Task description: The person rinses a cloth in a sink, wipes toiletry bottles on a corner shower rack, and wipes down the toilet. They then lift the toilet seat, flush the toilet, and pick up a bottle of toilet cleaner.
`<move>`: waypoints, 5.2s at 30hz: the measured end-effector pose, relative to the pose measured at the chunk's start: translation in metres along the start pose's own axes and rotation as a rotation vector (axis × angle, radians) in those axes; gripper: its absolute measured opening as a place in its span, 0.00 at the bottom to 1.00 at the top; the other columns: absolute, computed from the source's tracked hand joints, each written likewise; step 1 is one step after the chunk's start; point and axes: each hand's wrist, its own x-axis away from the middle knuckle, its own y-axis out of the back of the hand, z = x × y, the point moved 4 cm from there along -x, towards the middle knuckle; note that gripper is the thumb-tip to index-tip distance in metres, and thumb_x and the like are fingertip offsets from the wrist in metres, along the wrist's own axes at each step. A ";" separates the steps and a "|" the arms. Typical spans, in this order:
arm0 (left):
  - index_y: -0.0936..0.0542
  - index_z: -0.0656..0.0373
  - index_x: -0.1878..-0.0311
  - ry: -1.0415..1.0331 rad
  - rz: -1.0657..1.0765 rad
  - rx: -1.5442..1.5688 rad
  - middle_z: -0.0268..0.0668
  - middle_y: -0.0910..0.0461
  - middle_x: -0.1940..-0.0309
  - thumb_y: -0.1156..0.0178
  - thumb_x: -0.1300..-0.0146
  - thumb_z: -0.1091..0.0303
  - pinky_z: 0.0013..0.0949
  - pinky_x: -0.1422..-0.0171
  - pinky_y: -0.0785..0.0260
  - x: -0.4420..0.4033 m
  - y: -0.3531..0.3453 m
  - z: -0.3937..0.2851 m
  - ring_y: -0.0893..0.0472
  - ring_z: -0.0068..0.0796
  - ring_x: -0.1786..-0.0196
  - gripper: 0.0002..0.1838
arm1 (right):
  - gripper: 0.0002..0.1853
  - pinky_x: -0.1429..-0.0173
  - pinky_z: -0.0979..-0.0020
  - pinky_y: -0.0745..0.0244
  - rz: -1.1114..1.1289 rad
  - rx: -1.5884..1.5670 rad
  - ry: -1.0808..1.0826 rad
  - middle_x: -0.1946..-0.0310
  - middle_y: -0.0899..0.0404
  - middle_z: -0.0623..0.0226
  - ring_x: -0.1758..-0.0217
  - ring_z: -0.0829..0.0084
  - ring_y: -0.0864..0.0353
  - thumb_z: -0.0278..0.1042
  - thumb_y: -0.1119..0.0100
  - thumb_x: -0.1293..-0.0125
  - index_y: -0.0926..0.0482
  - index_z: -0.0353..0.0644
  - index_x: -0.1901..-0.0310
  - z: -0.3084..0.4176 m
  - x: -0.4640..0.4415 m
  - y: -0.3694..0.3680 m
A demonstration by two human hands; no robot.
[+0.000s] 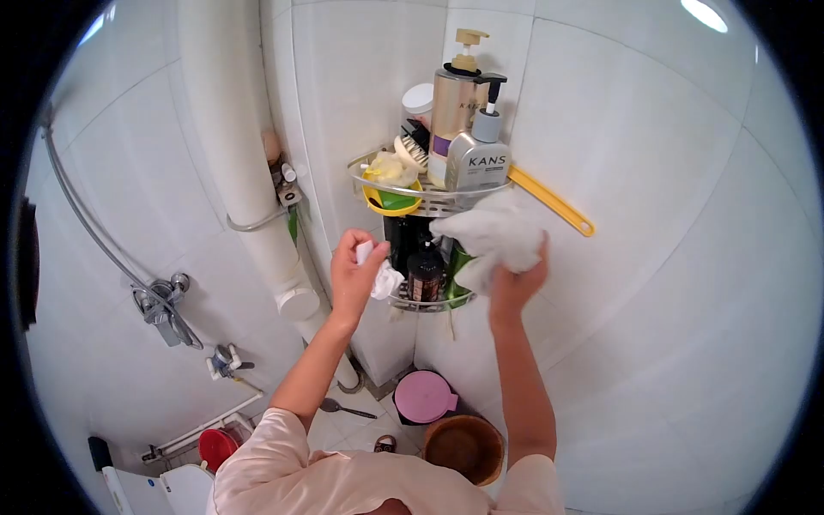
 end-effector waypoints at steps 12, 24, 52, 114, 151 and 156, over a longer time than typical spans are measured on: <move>0.21 0.61 0.54 -0.087 0.074 -0.172 0.26 0.25 0.70 0.36 0.41 0.71 0.19 0.65 0.38 -0.011 0.003 0.013 0.32 0.12 0.69 0.13 | 0.24 0.46 0.58 0.33 0.497 0.442 0.517 0.56 0.24 0.56 0.49 0.53 0.28 0.18 0.43 0.58 0.25 0.37 0.53 0.027 0.015 -0.060; 0.22 0.58 0.65 0.322 0.101 0.275 0.25 0.26 0.80 0.37 0.38 0.60 0.20 0.78 0.41 -0.051 0.003 0.023 0.30 0.12 0.81 0.11 | 0.27 0.47 0.58 0.32 0.467 0.302 0.532 0.56 0.26 0.54 0.51 0.50 0.28 0.14 0.45 0.63 0.27 0.35 0.54 0.034 0.031 -0.073; 0.23 0.65 0.56 -0.575 0.270 -0.299 0.39 0.22 0.67 0.37 0.44 0.74 0.25 0.61 0.32 -0.039 -0.036 -0.087 0.23 0.28 0.66 0.13 | 0.28 0.41 0.56 0.34 0.353 0.388 0.400 0.53 0.26 0.50 0.47 0.46 0.29 0.14 0.49 0.60 0.27 0.35 0.50 0.002 0.011 -0.046; 0.25 0.65 0.52 -0.199 0.172 -0.321 0.34 0.21 0.70 0.33 0.50 0.79 0.25 0.54 0.32 0.016 -0.009 -0.001 0.23 0.21 0.64 0.20 | 0.19 0.48 0.61 0.33 0.521 0.356 0.486 0.56 0.26 0.60 0.49 0.57 0.29 0.21 0.45 0.58 0.26 0.40 0.59 0.012 0.002 -0.050; 0.22 0.61 0.50 0.652 0.342 0.311 0.35 0.18 0.60 0.41 0.37 0.70 0.24 0.54 0.31 0.171 -0.011 0.109 0.22 0.20 0.59 0.12 | 0.20 0.46 0.69 0.29 0.363 0.031 -0.626 0.54 0.22 0.60 0.50 0.66 0.23 0.27 0.40 0.41 0.28 0.35 0.46 -0.048 0.130 0.070; 0.22 0.60 0.57 0.830 -0.047 0.433 0.34 0.20 0.70 0.41 0.35 0.63 0.25 0.63 0.31 0.185 0.056 0.140 0.22 0.23 0.67 0.10 | 0.27 0.47 0.66 0.29 0.617 0.205 -0.152 0.53 0.24 0.52 0.49 0.57 0.23 0.18 0.42 0.50 0.30 0.36 0.45 -0.085 0.127 -0.001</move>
